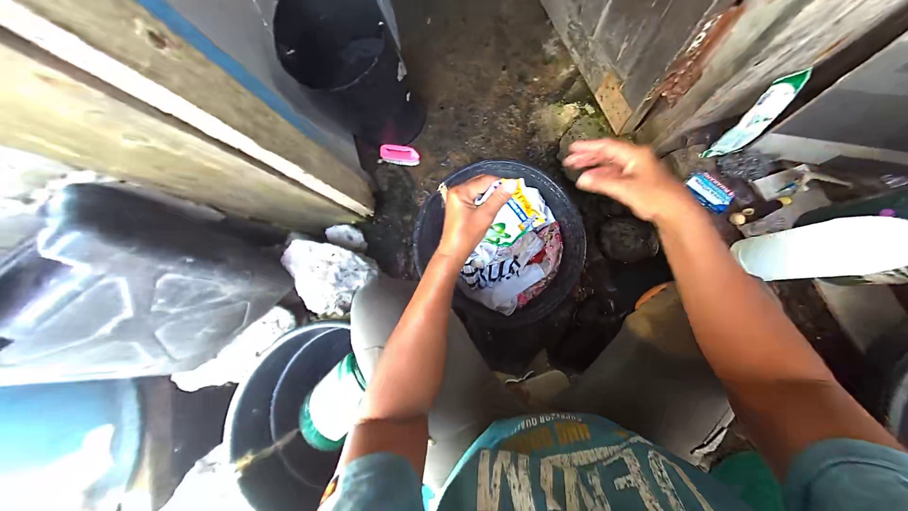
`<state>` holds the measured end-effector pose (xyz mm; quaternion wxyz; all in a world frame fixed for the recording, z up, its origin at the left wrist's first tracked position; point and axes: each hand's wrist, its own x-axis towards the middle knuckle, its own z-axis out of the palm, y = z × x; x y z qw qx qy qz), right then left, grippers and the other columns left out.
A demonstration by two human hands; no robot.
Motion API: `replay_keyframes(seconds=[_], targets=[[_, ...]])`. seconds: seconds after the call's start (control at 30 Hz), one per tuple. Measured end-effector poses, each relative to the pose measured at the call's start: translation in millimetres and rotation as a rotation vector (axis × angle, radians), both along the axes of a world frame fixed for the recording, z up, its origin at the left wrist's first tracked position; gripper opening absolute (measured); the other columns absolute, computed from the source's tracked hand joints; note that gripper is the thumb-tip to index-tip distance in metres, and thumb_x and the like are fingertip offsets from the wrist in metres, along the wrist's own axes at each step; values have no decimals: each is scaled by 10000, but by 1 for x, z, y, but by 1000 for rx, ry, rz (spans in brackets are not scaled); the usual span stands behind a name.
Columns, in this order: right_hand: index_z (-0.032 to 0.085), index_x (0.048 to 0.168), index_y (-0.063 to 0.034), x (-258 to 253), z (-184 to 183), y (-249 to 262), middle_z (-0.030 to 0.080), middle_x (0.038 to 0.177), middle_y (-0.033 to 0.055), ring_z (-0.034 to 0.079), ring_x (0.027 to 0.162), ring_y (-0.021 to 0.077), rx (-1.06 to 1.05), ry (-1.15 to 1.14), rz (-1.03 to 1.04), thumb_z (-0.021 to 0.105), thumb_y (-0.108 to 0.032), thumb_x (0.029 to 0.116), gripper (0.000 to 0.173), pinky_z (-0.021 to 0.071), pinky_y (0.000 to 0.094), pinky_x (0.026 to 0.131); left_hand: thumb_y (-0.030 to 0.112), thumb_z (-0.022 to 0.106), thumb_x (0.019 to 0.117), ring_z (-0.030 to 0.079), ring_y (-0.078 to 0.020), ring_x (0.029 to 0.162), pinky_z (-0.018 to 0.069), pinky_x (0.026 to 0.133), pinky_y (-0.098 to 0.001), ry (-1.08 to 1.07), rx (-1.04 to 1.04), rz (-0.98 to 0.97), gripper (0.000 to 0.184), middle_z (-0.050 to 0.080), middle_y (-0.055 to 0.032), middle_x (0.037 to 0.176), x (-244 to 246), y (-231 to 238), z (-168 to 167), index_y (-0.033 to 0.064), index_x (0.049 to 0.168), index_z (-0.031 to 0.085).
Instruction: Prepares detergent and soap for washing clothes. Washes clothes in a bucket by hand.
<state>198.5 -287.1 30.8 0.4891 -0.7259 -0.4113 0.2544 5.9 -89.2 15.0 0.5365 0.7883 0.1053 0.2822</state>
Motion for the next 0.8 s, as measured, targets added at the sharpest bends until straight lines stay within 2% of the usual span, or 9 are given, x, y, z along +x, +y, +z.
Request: replay_keyframes(seconds=[0.07,0.2,0.4,0.43,0.5,0.53,0.6,0.73,0.8], targets=[[575,1386,11,-41,-12,22,675,1290,139,644,1188,197,52,47,170,765,-137,839,598,541,382,1002,95,667,970,678,-26,817,574,799,-232,-42,-39,-29,143,732,-42,904,2,-7,1,-28,937,732],[674,1173,45,-73,-32,45,739,1040,86,698,947,40,169,121,184,820,-50,805,407,579,233,897,96,728,927,656,-50,840,543,806,-224,-110,-3,-50,134,722,-67,918,5,-12,-2,-36,954,732],[709,1073,46,-59,-26,32,748,991,89,703,920,36,230,-35,0,798,-60,839,272,583,234,885,265,776,890,653,-129,902,549,826,-306,59,16,-48,576,697,-105,1048,2,10,5,-17,1356,591],[710,1054,46,-54,-23,28,747,982,84,700,915,27,246,-73,-8,798,-54,833,258,578,221,880,285,690,950,645,-114,888,544,824,-303,69,-47,-73,548,694,-79,1028,1,14,7,-16,1388,556],[710,1064,47,-45,-16,21,752,995,73,702,930,19,284,-97,-6,796,-32,827,264,578,211,895,409,336,1072,684,-116,915,574,862,-331,115,-258,-118,559,717,-49,1018,0,16,15,12,1418,524],[706,1077,45,-44,-12,17,753,1004,65,705,936,21,298,-80,-8,792,-23,826,274,583,216,901,504,151,1076,694,-131,907,585,845,-349,137,-357,-133,689,722,-52,1015,-1,15,18,34,1425,516],[695,1099,31,-43,-4,13,753,1009,47,716,929,47,323,-16,-23,780,-25,831,287,608,255,883,677,36,1002,699,-166,989,587,864,-396,136,-477,-172,888,721,-74,1137,-2,13,21,67,1464,488],[694,1104,-11,-47,2,11,749,980,59,729,866,122,311,92,-86,787,-38,840,281,640,332,798,959,207,802,682,-164,1097,595,872,-385,35,-695,-293,1018,679,-22,1310,-3,-1,9,273,1494,502],[696,1106,-6,-45,-2,15,750,981,65,727,892,131,298,158,-122,795,-34,838,288,632,346,830,966,331,765,659,-217,1171,579,927,-422,-37,-798,-350,1047,654,-62,1355,3,0,-1,249,1513,477]])
